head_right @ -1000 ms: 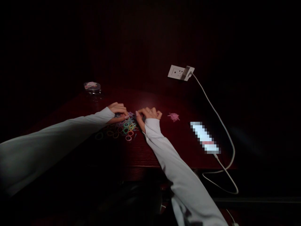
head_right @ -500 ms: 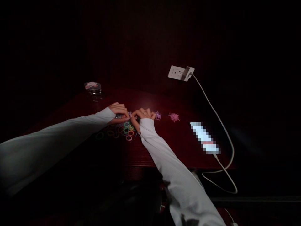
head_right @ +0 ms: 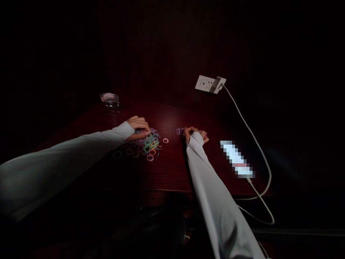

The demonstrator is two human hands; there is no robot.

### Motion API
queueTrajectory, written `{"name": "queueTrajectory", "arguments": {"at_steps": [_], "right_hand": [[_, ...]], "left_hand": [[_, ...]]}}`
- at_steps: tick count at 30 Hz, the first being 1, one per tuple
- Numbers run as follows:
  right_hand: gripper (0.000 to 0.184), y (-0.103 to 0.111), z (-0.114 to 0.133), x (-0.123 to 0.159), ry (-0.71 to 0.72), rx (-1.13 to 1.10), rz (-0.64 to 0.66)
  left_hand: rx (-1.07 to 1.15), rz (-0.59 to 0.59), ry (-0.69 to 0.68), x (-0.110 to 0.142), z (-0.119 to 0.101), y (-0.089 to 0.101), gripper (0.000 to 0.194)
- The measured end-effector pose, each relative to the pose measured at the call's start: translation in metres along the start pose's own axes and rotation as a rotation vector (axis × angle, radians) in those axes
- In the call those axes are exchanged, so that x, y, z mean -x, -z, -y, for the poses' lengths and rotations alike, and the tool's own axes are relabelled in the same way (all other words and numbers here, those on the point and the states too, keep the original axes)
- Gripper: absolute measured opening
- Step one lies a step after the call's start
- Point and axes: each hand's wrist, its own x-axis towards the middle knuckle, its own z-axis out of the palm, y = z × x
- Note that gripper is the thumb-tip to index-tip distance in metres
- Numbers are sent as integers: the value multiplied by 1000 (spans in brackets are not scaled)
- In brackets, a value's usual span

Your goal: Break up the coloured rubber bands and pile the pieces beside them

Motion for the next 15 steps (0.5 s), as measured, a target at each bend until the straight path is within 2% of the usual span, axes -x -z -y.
{"name": "queueTrajectory", "arguments": {"at_steps": [4,9,11,15], "right_hand": [[50,-6,0,3,-65,-13,-21],[51,-12,-2,6,-373,-82,-99],[48,-11,1,6,-337,-99,-103],[49,-5,14,11,-35,-83,33]], "left_hand": [[6,0,-5,2,-1,3,28],[-1,13,30,2,-4,5,30],[-9,7,36,2,-4,5,31],[-19,-46,71,0,0,2,31]]}}
